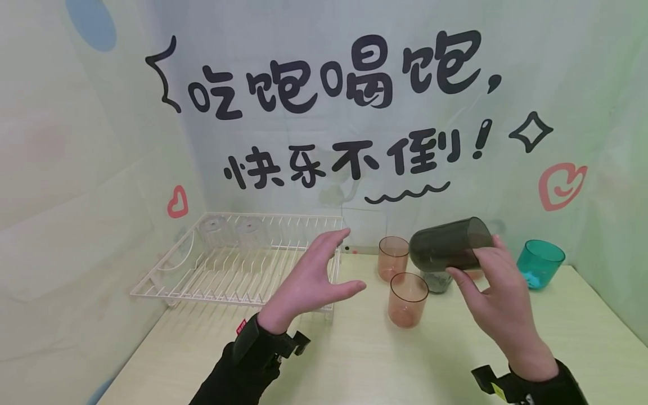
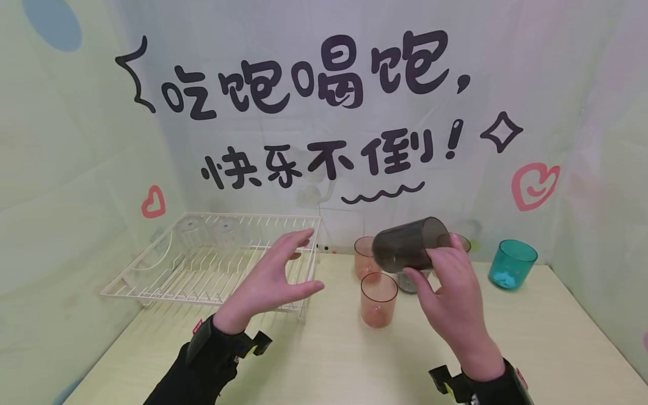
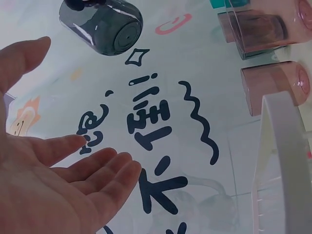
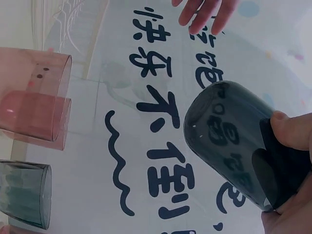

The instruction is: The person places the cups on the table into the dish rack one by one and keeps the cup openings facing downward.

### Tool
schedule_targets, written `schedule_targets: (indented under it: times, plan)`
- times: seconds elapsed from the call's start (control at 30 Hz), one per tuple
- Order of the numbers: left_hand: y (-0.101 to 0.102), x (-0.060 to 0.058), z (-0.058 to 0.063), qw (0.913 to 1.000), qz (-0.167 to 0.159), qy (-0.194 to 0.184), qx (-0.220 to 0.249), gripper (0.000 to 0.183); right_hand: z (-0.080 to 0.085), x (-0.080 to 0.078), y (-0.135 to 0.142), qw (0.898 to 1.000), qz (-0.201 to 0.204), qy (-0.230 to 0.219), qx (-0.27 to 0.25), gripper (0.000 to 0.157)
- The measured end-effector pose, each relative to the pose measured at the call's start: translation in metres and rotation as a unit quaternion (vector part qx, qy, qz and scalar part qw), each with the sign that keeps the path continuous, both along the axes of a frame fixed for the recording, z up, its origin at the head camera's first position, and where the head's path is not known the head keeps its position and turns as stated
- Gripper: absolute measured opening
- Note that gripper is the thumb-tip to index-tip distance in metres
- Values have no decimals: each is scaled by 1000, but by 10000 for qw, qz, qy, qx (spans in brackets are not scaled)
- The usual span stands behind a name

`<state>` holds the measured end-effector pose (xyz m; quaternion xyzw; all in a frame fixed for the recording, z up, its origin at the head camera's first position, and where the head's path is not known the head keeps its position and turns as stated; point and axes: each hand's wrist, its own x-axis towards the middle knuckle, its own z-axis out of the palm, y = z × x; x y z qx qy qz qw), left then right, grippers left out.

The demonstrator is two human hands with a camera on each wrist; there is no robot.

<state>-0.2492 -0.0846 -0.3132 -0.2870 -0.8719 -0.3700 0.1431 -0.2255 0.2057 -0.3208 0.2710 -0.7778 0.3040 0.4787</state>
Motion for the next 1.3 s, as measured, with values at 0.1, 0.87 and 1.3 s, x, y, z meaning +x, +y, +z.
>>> schedule_targets:
  times: [0.1, 0.87, 1.3]
  plan:
    - [1, 1, 0, 9999, -81, 10, 117, 87, 3, 1, -5, 9998, 75, -8, -201, 42]
    - [13, 5, 7, 9942, -502, 503, 811, 84, 9, 9, -33, 9857, 954, -650, -1224, 38]
    - [23, 7, 9, 9881, -763, 461, 1250, 85, 2, 12, -49, 9462, 2066, -1068, -2251, 42]
